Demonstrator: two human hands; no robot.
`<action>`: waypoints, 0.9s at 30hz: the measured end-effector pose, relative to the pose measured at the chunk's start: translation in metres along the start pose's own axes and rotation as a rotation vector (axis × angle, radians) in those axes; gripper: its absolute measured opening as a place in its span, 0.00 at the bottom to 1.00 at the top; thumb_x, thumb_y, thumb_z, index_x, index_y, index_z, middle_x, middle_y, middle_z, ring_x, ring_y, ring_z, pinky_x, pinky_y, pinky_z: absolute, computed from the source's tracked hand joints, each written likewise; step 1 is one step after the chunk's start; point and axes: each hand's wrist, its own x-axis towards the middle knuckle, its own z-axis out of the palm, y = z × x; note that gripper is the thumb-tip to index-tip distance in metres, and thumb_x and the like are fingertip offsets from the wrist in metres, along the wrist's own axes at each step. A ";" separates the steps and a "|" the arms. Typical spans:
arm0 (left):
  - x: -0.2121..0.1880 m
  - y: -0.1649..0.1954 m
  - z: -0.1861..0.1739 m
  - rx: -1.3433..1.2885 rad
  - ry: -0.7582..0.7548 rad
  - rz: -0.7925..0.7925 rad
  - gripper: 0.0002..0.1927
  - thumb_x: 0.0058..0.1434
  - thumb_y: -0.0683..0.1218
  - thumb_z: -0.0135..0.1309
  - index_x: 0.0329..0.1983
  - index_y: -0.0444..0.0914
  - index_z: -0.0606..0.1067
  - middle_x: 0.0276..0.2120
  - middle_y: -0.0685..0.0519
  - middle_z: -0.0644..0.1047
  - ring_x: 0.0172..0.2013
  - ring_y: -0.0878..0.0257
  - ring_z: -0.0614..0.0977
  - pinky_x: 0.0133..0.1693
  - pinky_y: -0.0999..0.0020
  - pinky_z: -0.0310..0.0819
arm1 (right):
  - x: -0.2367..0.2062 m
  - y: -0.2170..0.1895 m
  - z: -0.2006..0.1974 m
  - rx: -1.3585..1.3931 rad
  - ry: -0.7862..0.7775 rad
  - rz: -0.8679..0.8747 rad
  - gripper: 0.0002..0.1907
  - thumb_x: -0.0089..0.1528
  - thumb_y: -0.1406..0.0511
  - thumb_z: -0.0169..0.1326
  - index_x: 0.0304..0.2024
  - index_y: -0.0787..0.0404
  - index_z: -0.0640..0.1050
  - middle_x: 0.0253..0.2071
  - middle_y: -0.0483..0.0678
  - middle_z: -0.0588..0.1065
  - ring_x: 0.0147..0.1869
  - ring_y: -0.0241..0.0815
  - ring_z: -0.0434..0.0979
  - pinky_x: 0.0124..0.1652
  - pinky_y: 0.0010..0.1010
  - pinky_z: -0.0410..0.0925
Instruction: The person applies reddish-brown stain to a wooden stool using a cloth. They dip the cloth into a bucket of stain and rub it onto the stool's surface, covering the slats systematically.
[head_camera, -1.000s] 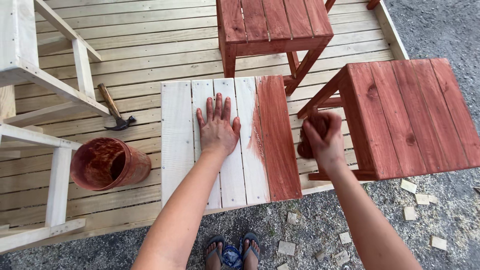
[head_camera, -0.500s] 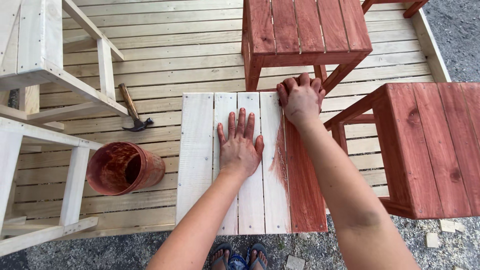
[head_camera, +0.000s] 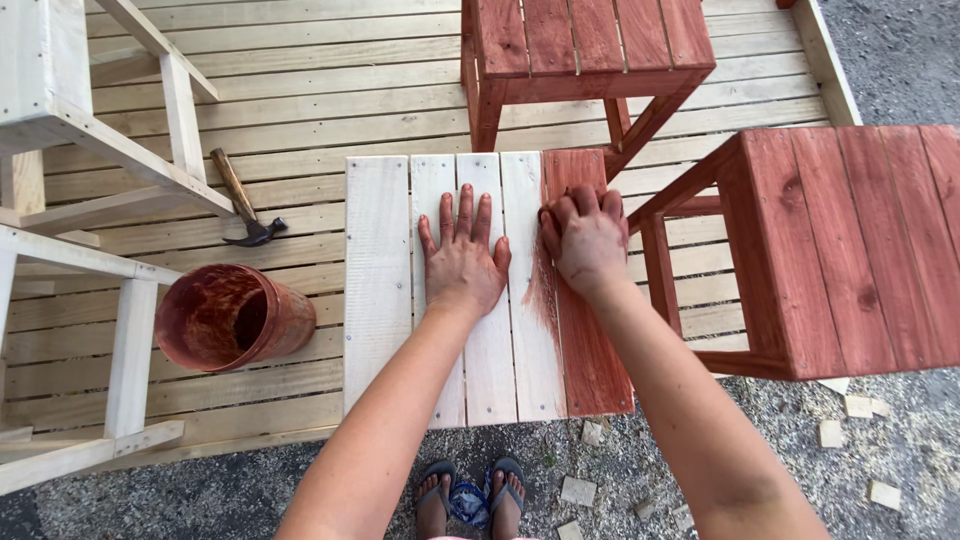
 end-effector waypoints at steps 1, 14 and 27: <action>0.000 0.000 0.000 -0.001 0.004 -0.002 0.36 0.70 0.61 0.24 0.79 0.46 0.41 0.78 0.52 0.36 0.75 0.51 0.34 0.70 0.42 0.24 | -0.015 -0.002 -0.005 -0.002 0.019 -0.021 0.13 0.67 0.53 0.53 0.44 0.52 0.80 0.52 0.46 0.71 0.56 0.58 0.65 0.51 0.51 0.67; 0.000 -0.002 0.008 0.003 0.076 -0.003 0.36 0.70 0.61 0.27 0.79 0.47 0.43 0.78 0.53 0.38 0.76 0.50 0.37 0.71 0.41 0.26 | -0.180 -0.027 -0.053 0.038 0.125 -0.083 0.09 0.60 0.56 0.60 0.41 0.48 0.83 0.42 0.44 0.74 0.48 0.55 0.71 0.48 0.46 0.69; 0.005 -0.048 0.022 -0.050 0.201 0.084 0.36 0.70 0.63 0.33 0.78 0.46 0.50 0.78 0.47 0.40 0.77 0.46 0.38 0.71 0.40 0.27 | -0.188 0.022 -0.076 0.387 0.102 0.182 0.09 0.60 0.59 0.62 0.41 0.54 0.85 0.46 0.49 0.76 0.52 0.49 0.75 0.51 0.41 0.72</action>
